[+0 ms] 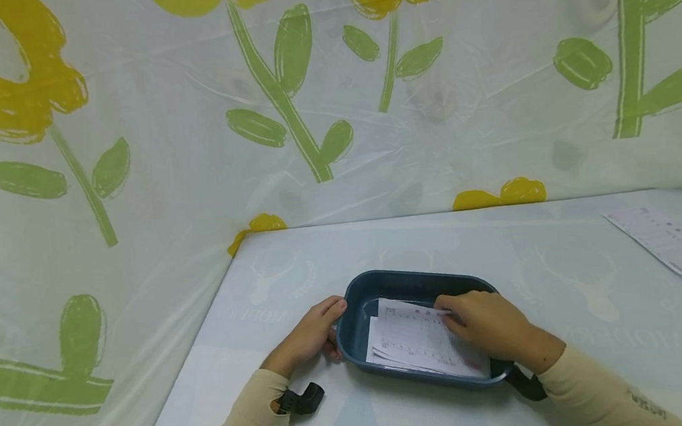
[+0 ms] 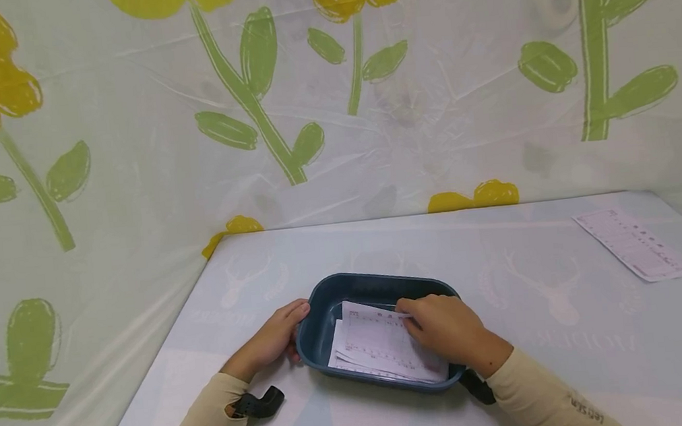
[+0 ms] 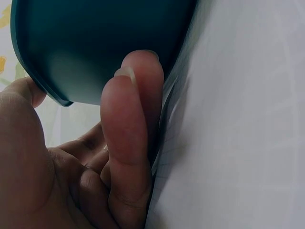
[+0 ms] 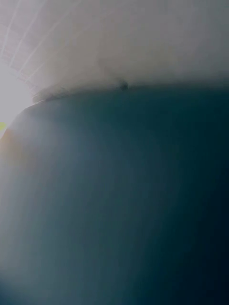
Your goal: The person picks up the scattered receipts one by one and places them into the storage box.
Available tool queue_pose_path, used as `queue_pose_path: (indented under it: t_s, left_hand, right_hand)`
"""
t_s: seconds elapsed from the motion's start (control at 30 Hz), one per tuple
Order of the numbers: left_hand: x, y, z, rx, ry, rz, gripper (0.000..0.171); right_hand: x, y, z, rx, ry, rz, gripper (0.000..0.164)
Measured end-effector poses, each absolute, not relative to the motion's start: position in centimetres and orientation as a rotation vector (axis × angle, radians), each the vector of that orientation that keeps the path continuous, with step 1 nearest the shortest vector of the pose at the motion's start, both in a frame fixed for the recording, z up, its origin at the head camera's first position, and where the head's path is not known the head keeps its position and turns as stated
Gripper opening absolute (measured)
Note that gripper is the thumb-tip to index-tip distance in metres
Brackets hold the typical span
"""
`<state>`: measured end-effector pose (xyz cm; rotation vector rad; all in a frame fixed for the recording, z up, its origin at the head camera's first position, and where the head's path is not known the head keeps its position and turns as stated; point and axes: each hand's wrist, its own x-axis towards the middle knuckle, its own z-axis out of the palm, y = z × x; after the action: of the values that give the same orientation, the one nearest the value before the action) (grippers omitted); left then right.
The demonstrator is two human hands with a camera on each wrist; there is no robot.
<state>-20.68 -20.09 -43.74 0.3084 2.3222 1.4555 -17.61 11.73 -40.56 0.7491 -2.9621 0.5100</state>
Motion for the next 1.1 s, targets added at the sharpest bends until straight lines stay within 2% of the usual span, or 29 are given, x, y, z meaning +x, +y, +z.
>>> queue_pose_path:
  t_s: [0.8,1.1]
  left_hand:
    - [-20.71,-20.19,-43.94,0.292,2.328,1.453,0.050]
    - [-20.66,-20.21,-44.06,0.289,2.329,1.456,0.052]
  right_hand:
    - [-18.00,11.30,-40.85,0.734,-3.017,0.385,0.018]
    - [-17.97,11.04,-41.07,0.717,-3.074,0.341,0.030]
